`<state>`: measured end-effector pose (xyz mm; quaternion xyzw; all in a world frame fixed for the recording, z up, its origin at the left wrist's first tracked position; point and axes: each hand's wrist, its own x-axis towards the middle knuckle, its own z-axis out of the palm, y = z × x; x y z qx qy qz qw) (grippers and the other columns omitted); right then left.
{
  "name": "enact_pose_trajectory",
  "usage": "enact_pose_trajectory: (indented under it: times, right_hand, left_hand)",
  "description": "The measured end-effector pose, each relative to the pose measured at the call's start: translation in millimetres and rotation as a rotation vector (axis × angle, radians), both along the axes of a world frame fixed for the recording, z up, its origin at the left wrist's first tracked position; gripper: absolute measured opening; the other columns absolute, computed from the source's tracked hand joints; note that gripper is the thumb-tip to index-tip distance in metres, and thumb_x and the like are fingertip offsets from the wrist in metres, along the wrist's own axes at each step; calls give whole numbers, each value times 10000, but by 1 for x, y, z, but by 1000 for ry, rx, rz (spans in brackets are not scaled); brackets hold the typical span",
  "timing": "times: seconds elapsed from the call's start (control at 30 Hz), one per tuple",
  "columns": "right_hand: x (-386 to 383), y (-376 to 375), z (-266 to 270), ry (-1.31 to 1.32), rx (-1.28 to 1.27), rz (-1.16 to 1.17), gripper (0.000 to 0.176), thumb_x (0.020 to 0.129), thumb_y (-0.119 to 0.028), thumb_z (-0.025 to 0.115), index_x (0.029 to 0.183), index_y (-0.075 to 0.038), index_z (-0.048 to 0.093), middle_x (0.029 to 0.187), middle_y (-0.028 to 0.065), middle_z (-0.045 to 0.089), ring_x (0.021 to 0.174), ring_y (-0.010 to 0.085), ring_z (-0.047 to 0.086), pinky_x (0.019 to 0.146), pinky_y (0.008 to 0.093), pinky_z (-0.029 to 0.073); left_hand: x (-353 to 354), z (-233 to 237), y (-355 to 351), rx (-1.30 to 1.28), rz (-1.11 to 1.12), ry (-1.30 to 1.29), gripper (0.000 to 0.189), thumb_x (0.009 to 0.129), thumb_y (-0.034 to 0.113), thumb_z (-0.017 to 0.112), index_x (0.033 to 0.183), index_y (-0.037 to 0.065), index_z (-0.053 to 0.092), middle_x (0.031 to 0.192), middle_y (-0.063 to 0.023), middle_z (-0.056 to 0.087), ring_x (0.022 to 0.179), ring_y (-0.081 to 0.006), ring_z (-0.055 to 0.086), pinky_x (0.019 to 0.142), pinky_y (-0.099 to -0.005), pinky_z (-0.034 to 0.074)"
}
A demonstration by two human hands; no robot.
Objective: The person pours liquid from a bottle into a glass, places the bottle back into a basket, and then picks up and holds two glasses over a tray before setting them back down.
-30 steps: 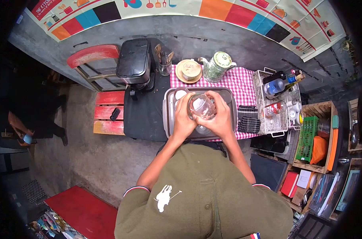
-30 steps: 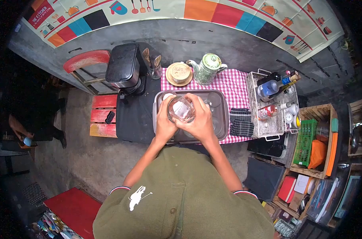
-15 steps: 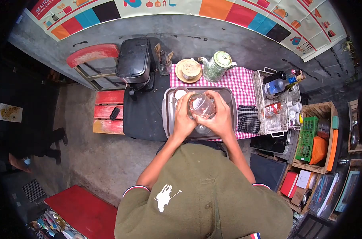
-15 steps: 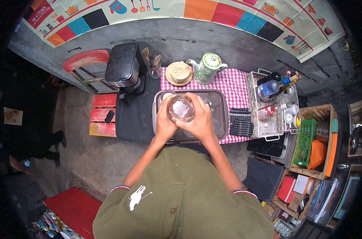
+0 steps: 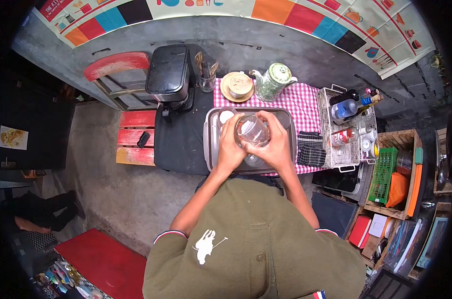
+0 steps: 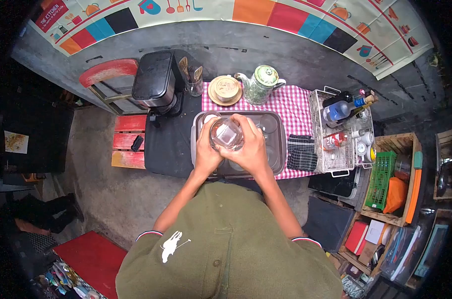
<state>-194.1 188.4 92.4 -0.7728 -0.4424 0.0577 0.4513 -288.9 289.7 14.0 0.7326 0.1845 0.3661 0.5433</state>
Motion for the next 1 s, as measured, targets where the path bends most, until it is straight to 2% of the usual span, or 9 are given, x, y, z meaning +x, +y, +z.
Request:
enact_pose_trajectory:
  times: [0.83, 0.93, 1.0]
  right_hand:
    - [0, 2, 3, 17, -2, -1, 660, 600, -225, 822, 1174, -22, 567, 1050, 166, 631, 986, 340, 646, 853, 427, 516]
    - [0, 1, 1, 18, 1, -5, 661, 600, -223, 822, 1175, -20, 567, 1054, 167, 631, 989, 338, 647, 855, 427, 518]
    - [-1, 1, 0, 18, 0, -5, 662, 600, -222, 821, 1176, -20, 568, 1058, 168, 632, 990, 337, 649, 856, 426, 520]
  left_hand:
    - [2, 1, 0, 7, -5, 0, 665, 701, 44, 746, 1316, -9, 496, 1203, -192, 578, 1126, -353, 587, 987, -424, 465]
    - [1, 2, -1, 38, 4, 27, 616, 736, 11, 716, 1313, 0, 500, 1236, -172, 605, 1170, -304, 610, 1010, -386, 472]
    - [1, 3, -2, -1, -7, 39, 623, 734, 14, 721, 1316, 5, 498, 1235, -171, 606, 1170, -304, 610, 1010, -386, 472]
